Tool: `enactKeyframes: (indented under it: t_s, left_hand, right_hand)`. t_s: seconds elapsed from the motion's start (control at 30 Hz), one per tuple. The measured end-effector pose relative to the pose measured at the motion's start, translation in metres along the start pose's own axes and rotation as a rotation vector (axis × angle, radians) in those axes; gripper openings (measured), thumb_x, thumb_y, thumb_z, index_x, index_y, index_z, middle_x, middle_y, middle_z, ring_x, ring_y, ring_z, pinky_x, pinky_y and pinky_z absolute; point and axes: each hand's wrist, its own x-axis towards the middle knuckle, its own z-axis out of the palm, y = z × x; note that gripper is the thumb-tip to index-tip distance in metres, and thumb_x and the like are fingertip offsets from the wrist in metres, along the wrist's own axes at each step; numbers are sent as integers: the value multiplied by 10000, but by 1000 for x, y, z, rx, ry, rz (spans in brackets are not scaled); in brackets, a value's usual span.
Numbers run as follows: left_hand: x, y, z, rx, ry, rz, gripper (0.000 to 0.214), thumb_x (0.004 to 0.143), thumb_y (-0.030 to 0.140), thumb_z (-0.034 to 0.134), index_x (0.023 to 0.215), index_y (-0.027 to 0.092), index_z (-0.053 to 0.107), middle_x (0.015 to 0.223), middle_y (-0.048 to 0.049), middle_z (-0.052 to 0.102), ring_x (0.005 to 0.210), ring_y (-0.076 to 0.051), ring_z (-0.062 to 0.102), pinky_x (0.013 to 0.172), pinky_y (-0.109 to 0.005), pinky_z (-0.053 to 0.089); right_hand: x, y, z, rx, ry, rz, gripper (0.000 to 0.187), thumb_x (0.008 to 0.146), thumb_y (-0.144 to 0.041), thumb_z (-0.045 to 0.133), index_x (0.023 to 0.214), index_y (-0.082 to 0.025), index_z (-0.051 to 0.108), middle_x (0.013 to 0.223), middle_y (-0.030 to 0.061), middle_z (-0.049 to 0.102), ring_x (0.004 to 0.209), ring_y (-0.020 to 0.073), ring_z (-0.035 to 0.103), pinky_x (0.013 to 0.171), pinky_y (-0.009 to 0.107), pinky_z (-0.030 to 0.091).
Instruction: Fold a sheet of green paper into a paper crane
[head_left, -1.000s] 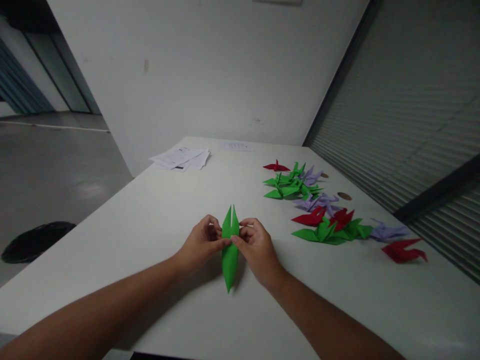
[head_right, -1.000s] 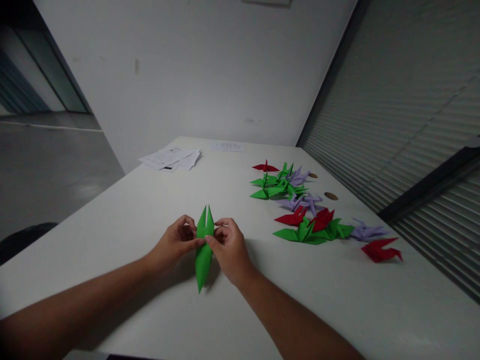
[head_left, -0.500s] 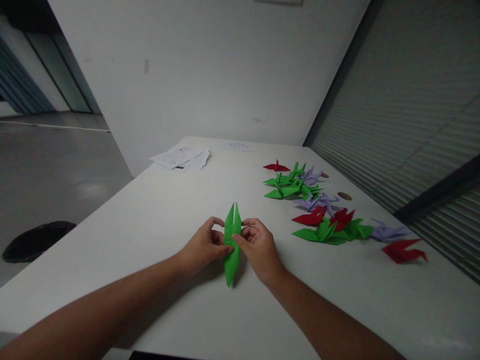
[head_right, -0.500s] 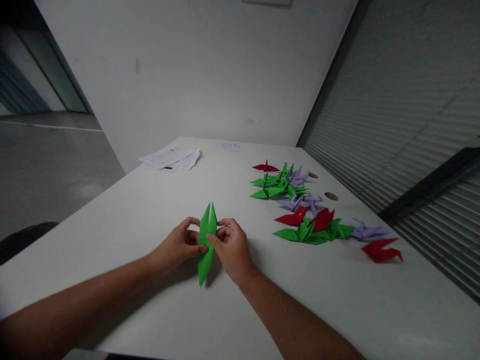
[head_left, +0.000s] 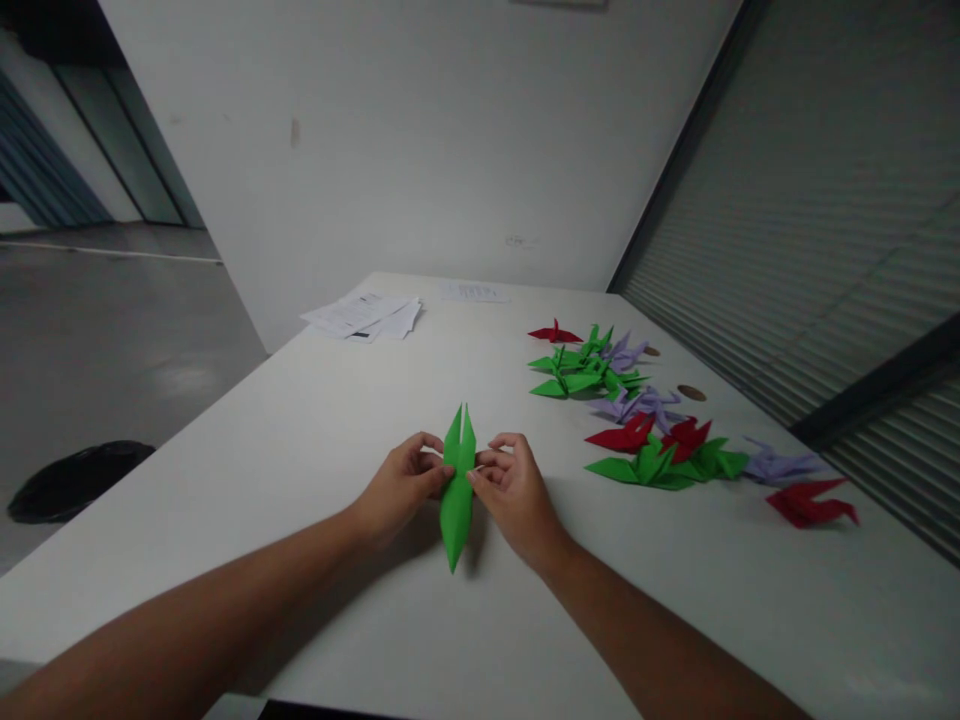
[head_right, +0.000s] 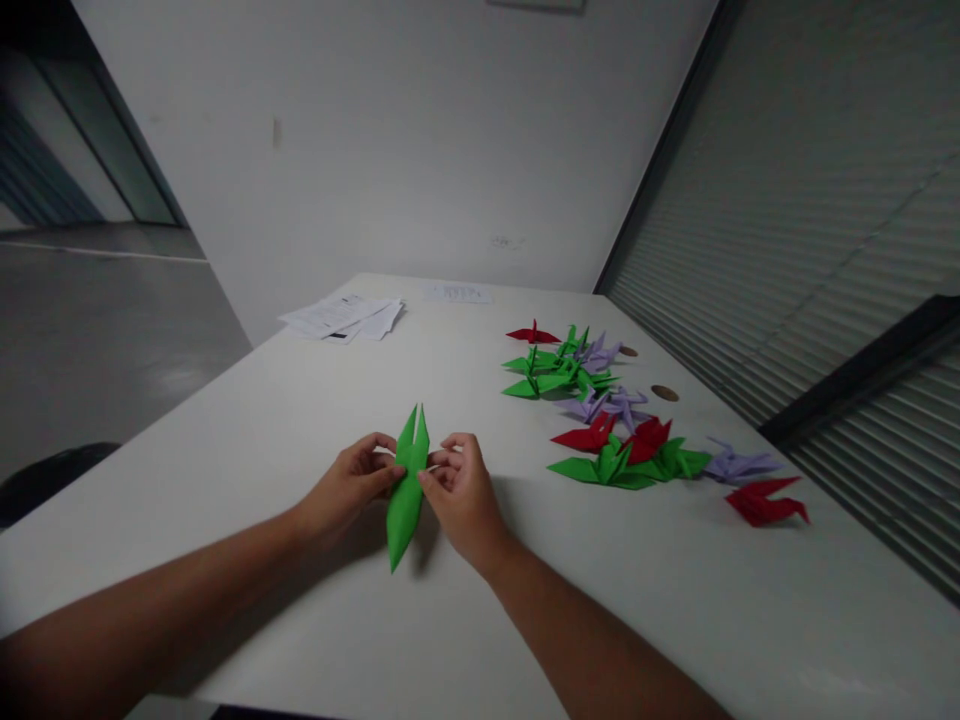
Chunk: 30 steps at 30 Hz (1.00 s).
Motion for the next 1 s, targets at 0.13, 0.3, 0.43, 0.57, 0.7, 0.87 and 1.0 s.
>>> enactKeyframes:
  t_s: [0.13,0.3,0.43,0.57,0.7,0.87,1.0]
  left_hand:
    - [-1,1,-2,14,-43,75,316,817,296,809,959,227,534,743,38,666,646,-126,606,602,-241,449]
    - [-2,5,-6,113,-189,157,126,833,169,696,958,166,688,902,-40,714,845,-173,657,773,-309,503]
    - [-1,2,-9,49,-295,171,269,818,140,769,1064,176,666,996,-58,729,904,-183,684,798,-311,516]
    - [-1,-2,-10,36,-289,139,296,848,204,814,1089,182,643,1009,-61,736,895,-182,703,784,-309,535]
    - [-1,-1,-10,61,-242,125,290,851,287,828,1060,163,669,980,-74,748,882,-194,706,792,-329,539]
    - [-1,4,-10,177,-143,148,237,868,342,797,978,139,744,906,-74,748,834,-193,678,803,-353,522]
    - [0,3,-9,225,-113,180,214,879,344,781,944,142,752,900,-73,746,832,-194,671,815,-364,513]
  right_hand:
    - [-1,-2,-2,-79,-49,-110,269,830,-277,734,1025,-264,548,939,-2,631,739,146,632,675,277,544]
    - [2,-3,-9,-183,-80,-156,90,881,-278,685,950,-222,702,872,23,675,801,178,636,735,305,528]
    - [2,-4,-12,-116,-84,-108,110,880,-288,703,965,-220,722,854,22,688,767,173,635,679,288,518]
    - [1,-4,-12,-98,-86,-100,109,878,-270,696,969,-221,732,894,29,699,797,174,650,710,293,536]
    - [1,-2,-11,-77,-99,-95,124,853,-241,685,970,-226,725,889,21,699,798,175,657,705,294,553]
    - [0,-4,-11,-76,-152,-119,150,836,-214,691,985,-216,698,915,25,700,821,176,670,733,299,558]
    - [-1,-4,-10,-76,-167,-111,186,845,-292,752,995,-207,683,921,38,703,832,188,678,768,321,569]
